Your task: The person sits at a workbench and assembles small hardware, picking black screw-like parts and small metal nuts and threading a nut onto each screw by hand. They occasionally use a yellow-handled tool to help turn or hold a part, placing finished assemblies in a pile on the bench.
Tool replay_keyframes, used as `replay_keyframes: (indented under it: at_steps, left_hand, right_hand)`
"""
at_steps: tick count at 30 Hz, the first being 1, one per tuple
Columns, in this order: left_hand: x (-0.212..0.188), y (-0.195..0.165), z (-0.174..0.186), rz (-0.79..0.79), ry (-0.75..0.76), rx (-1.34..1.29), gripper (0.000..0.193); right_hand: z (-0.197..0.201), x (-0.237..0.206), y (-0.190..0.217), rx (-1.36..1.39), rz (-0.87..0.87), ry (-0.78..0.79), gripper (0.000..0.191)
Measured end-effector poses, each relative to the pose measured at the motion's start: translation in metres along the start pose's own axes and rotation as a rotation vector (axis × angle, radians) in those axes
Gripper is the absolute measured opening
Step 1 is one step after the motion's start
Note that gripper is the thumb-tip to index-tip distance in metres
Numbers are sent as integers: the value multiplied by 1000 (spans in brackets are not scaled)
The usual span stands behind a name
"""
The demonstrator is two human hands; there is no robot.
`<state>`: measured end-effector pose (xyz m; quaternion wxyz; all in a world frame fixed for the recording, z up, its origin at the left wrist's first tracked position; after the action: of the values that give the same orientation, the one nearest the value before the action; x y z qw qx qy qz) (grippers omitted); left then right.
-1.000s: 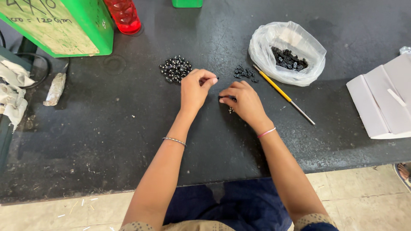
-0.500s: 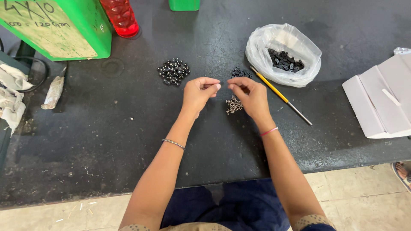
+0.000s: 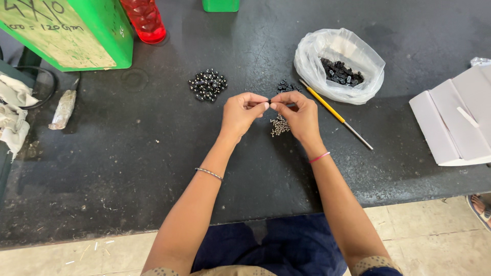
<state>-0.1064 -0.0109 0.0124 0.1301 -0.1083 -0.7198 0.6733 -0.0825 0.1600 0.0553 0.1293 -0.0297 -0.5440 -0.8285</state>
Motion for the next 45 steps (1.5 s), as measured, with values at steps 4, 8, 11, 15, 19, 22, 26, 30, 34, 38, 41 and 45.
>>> replay_keyframes:
  at_steps: [4,8,11,15,19,22,26,30,34,38,41,45]
  left_hand:
    - [-2,-6,-2,-43,16,70,16]
    - [-4,-19,-5,-91,48,204,14]
    - [-5,-24,-6,-72,60,229,14]
    - [-7,-31,-8,-81,68,244,13]
    - [-9,-31,-12,-93,86,204,12]
    - [-8,-27,-13,-97,91,180,13]
    - [-4,-15,-20,-125,102,24,17]
    - [1,-1,-18,-116,116,-198,20]
    - [5,0,-2,-148,58,-312,17]
    - [4,1,10,-116,4,-353,17]
    - [5,2,11,-91,-23,-292,21]
    - [4,3,10,-87,-15,-227,25]
  right_hand:
    - [-2,1,-13,86,-56,33,14]
    - [-3,2,-21,295,-33,71,16]
    - [-5,3,-25,392,-46,113,19]
    - [-5,3,-27,383,-52,139,18]
    - [-3,3,-31,437,-39,139,15]
    - [-3,3,-35,456,-35,137,12]
    - [-1,3,-33,476,-18,89,11]
    - [-5,4,-24,611,-60,145,15]
    - [1,-2,5,-59,-3,185,22]
    - [-5,-7,27,-476,109,288,20]
    - [-8,-8,32,-531,138,300,16]
    - [-10,-11,34,-569,160,284,11]
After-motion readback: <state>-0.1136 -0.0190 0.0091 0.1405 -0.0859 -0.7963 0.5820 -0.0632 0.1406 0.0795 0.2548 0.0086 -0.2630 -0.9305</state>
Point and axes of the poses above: each hand's wrist, its own x-axis towards the middle knuckle, its own z-axis out of the back of the hand, y = z × x, the point moved 8 cm from there along x, towards the middle knuckle, and after that the axes turned 13 degrees about y, right-handed, at the moved point
